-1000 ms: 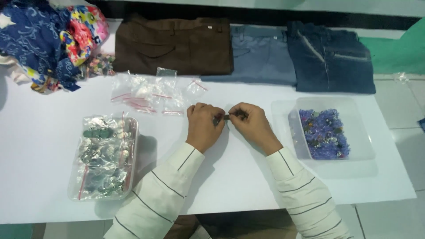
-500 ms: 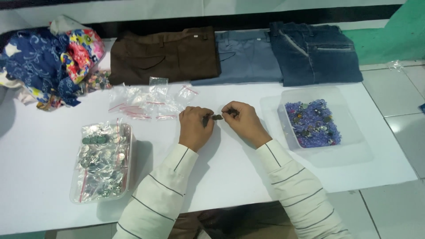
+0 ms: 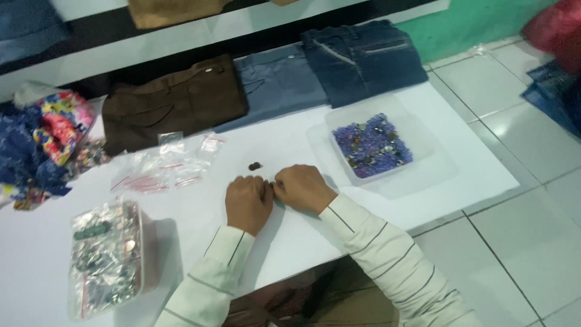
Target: The person sorts various buttons and garment trims by hand into different plastic containers and bags on a white table.
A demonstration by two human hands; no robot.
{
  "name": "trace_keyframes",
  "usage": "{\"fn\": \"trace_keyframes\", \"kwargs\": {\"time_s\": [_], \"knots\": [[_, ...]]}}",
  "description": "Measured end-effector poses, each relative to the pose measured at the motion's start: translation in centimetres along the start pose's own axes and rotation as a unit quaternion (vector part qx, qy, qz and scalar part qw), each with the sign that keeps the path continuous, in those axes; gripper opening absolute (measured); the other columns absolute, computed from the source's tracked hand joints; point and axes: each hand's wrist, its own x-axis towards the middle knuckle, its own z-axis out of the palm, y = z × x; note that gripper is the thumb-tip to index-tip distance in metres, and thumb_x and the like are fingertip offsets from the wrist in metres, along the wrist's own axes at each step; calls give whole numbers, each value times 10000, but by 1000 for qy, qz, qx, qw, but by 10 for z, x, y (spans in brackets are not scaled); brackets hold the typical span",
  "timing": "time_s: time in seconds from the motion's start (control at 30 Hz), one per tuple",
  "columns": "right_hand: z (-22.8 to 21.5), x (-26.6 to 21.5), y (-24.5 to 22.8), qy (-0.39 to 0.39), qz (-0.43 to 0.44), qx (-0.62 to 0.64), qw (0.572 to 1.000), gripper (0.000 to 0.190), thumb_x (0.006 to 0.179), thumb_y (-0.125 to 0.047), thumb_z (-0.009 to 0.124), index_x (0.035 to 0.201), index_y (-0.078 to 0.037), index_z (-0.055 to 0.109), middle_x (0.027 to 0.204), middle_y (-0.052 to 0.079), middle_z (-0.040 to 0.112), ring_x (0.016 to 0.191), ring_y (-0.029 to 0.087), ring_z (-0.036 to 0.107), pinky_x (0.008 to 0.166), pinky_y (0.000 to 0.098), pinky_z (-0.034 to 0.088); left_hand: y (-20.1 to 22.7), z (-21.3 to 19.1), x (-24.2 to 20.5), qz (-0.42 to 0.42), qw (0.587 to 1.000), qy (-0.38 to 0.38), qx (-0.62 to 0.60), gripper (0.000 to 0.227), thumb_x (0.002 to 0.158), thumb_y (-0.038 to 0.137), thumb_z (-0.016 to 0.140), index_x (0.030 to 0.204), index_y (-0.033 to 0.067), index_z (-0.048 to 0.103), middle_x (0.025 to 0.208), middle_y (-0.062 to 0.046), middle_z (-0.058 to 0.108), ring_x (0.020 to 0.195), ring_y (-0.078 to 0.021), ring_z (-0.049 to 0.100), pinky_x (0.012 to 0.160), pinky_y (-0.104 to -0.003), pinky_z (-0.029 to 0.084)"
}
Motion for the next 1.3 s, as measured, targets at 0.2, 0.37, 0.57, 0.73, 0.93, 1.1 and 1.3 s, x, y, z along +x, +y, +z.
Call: {"fn": "trace_keyframes", "kwargs": {"time_s": [0.2,0.37,0.57,0.73,0.93,1.1,1.3], "knots": [[-16,-54,3,-22,17,3,1000,356,879,-223,549,530,-157,558,450,26,528,455,219,517,509,330,425,20,0,-23,35,991,-122,-41,243,851,154,662,627,149,570,509,0,509,516,-172,565,506,-283,445],[-28,-96,5,-43,40,47,997,341,938,-191,486,610,-129,552,508,33,522,512,190,492,527,299,399,47,-3,-31,77,981,-121,-133,317,868,120,653,602,165,488,504,33,466,479,-146,525,477,-259,436],[-112,-148,5,-63,45,151,986,171,930,-155,566,822,-24,549,699,187,554,669,321,526,593,429,427,124,-47,10,233,929,44,-285,188,875,37,675,801,98,513,678,-36,478,640,-225,503,563,-340,424],[-178,-149,29,19,143,108,984,335,893,-80,581,1187,-12,725,937,262,764,810,421,727,681,477,577,173,-65,76,226,923,74,-303,166,857,31,666,1017,75,665,774,-78,610,788,-279,635,728,-367,522],[-174,-106,107,62,260,-67,961,306,902,-85,592,1170,-45,736,935,183,770,787,307,759,619,358,596,187,-30,118,144,929,21,-340,140,893,89,661,1018,100,722,894,-67,689,1011,-255,579,970,-395,399],[-143,-57,164,45,191,-192,962,143,847,-51,617,837,-47,759,670,121,719,617,274,717,502,345,576,177,-3,116,77,890,105,-437,146,943,99,603,1005,172,713,858,8,674,1034,-186,566,1030,-374,353],[-140,-30,134,6,183,-127,975,172,864,-55,627,945,-38,778,842,175,756,816,366,746,658,427,608,163,18,114,11,873,131,-470,138,951,107,595,982,178,709,832,22,671,1029,-164,563,1041,-375,350]]}}
